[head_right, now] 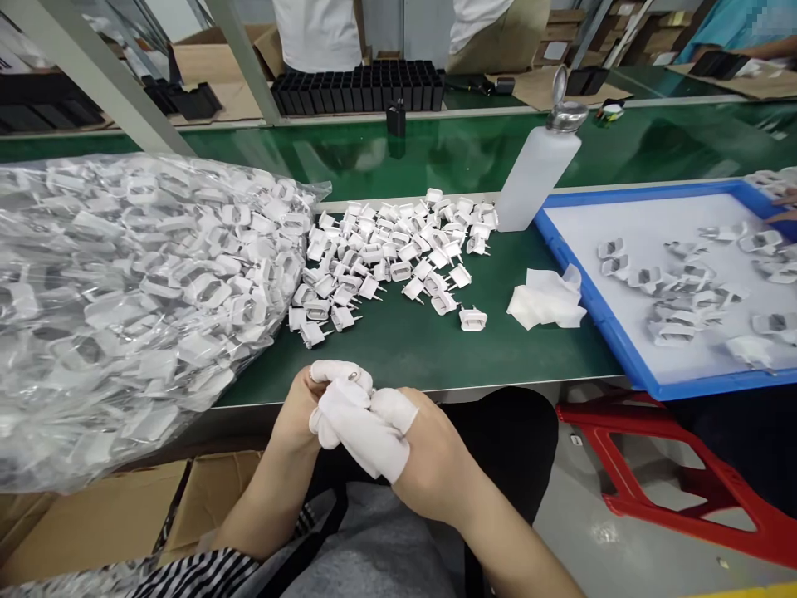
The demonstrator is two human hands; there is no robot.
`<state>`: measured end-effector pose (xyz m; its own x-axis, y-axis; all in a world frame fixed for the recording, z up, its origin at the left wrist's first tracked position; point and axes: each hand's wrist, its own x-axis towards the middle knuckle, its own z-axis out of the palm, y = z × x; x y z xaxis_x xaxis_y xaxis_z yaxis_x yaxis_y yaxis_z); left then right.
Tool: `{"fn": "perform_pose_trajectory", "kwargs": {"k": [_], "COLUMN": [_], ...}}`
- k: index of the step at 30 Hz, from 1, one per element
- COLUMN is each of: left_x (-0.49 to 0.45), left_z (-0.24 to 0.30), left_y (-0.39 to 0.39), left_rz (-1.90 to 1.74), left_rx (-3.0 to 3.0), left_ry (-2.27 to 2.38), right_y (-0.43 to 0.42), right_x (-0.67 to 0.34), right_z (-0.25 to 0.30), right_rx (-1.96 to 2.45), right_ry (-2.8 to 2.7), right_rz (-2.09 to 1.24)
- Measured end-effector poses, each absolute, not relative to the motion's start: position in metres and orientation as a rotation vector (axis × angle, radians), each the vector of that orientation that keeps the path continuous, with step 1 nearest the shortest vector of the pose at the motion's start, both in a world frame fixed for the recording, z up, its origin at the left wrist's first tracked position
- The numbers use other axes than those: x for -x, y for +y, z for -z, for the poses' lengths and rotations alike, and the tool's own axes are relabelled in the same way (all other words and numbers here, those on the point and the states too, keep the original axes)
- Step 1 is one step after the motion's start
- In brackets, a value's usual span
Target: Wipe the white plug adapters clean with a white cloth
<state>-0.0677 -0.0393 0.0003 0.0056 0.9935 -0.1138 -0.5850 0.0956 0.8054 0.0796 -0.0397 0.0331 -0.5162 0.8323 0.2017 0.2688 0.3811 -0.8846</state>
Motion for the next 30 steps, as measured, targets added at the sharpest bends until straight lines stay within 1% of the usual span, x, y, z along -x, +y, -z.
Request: {"fn": "perform_pose_trajectory", "kwargs": {"k": [4,10,16,19,22,26,28,30], "left_x": [0.064,0.064,0.065,0.065,0.066,0.070,0.071,0.071], "left_z": [0.001,-0.007,-0.012,-0.013,-0.013,-0.012,-0.011,-0.010], "left_y": [-0.038,-0.039,-0.043,-0.045,-0.047,-0.049,-0.050,-0.051], "left_rz": [-1.377,-1.370,-1.421,-1.446,-1.358,-1.230,-1.222,-1.257], "left_rx": [-0.570,-0.544,-0.684,-0.706,-0.768,-0.923,-0.964,-0.933], "left_ry": [0.767,0.832,0.789,0.847,0.933,1.023,1.024,1.000], "right_y": [-0.038,-0.047,-0.056,-0.055,-0.052,-0.049,-0.048,-0.048], "right_x": [-0.085,-0.093,-0.092,-0.088,-0.082,-0.076,-0.075,-0.075], "right_z": [-0.031,-0.013,-0.006,-0.011,-0.017,-0.022,-0.022,-0.021], "right_rx": [0.902,0.894,0.939,0.928,0.972,1.092,1.088,1.084], "right_ry": [-1.875,-1.803,-1.659,-1.783,-2.031,-2.252,-2.198,-1.992], "right_rz": [-1.057,-0.726,-0.850,-0.788,-0.769,-0.575,-0.669,-0.954]}}
